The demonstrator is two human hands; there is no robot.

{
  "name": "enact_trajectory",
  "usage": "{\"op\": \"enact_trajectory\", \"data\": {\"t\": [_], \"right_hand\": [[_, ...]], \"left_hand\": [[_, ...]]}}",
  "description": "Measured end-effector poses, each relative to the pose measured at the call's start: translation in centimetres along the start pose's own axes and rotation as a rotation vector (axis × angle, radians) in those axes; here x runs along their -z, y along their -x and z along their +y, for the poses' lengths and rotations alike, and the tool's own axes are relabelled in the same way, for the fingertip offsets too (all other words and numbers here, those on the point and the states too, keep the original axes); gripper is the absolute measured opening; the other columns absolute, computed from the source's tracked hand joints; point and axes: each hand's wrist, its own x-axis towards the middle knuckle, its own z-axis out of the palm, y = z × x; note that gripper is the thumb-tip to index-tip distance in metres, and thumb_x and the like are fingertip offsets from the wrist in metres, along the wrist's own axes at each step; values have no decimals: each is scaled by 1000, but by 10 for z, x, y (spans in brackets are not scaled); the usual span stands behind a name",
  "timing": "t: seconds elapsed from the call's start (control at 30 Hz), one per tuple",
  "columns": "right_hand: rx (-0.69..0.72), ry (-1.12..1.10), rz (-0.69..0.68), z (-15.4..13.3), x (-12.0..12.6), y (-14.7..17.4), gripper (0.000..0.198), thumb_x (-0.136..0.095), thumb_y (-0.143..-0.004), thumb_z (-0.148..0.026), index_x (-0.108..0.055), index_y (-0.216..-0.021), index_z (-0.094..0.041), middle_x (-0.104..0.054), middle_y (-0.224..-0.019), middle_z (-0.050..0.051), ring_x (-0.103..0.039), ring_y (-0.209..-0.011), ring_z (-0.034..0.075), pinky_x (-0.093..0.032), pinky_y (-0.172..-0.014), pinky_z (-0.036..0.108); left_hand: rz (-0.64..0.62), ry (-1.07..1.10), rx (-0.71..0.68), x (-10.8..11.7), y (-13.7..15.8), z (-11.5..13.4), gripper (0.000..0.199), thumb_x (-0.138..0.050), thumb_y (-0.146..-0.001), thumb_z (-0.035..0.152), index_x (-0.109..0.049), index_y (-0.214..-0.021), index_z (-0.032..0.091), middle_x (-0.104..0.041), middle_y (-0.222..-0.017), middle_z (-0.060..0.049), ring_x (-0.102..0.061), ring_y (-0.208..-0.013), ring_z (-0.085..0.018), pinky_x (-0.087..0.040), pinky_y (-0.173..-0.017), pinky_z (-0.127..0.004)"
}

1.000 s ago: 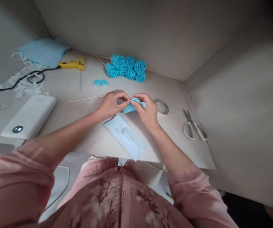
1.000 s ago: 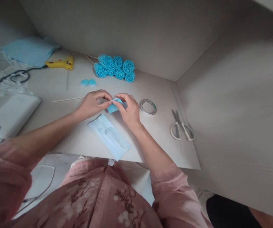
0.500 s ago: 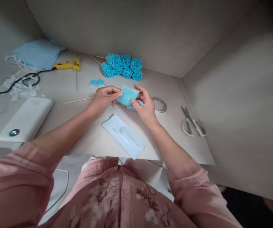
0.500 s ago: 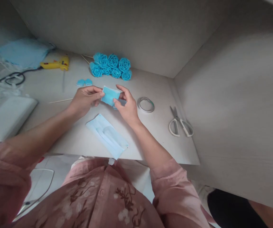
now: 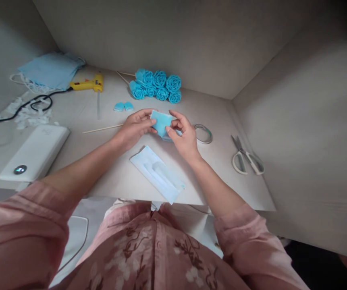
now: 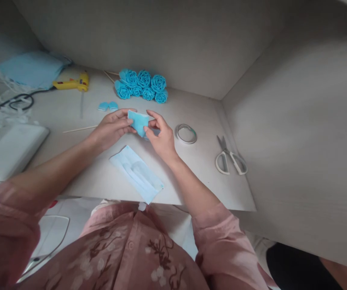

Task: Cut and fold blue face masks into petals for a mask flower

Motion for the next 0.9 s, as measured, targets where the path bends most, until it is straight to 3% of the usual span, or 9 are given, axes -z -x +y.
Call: {"op": "enact_trajectory", "data": {"t": [0.07, 0.23, 0.47, 0.57, 0.7, 0.9], "right_hand": [[-4, -4, -9, -2, 0, 1, 51, -65, -86, -46, -58, -131, -23, -70, -89, 2, -66, -84, 19, -55, -90, 38], [-19, -10, -22, -5, 0, 0, 53, -64, -86, -51, -59, -132, -25, -70, -87, 1, -64, -83, 18, -54, -90, 38], [-37, 2, -100, -6, 2, 0, 72, -69, -80, -61, -54, -141, -24, -71, -100, 5, -65, -91, 19, -55, -91, 38], [-30, 78, -83, -7, 2, 0, 65, -72, -79, -56, -60, -135, -25, -73, -104, 5, -66, -93, 20, -54, -93, 40], [-32, 54, -38, -5, 2, 0, 48, -71, -82, -48, -68, -124, -24, -74, -95, 3, -68, -89, 19, -56, -89, 37], [-45, -2, 38, 1, 3, -2, 43, -71, -81, -52, -73, -114, -24, -73, -88, 2, -68, -85, 18, -57, -86, 36]], "left_hand": [[-4, -32, 4, -1, 0, 0, 33, -84, -68, 25, -70, -97, 15, -70, -87, -2, -66, -75, -13, -55, -69, -26], [12, -105, -6, 2, -1, -4, 24, -83, -68, 32, -67, -75, 14, -69, -76, -2, -64, -67, -11, -55, -71, -27], [-7, -206, -64, 2, 3, -5, 24, -81, -72, 36, -67, -75, 16, -68, -74, -1, -65, -69, -13, -54, -73, -28], [-2, -268, -68, -2, 5, -3, 28, -82, -70, 38, -65, -71, 16, -67, -71, -1, -64, -66, -13, -53, -71, -28], [27, -253, -91, -4, 5, -1, 30, -83, -68, 40, -66, -72, 16, -67, -71, -1, -63, -65, -12, -54, -70, -27], [73, -252, -106, -3, 3, 0, 27, -81, -71, 39, -65, -72, 16, -66, -69, 0, -63, -63, -12, -55, -69, -28]]}}
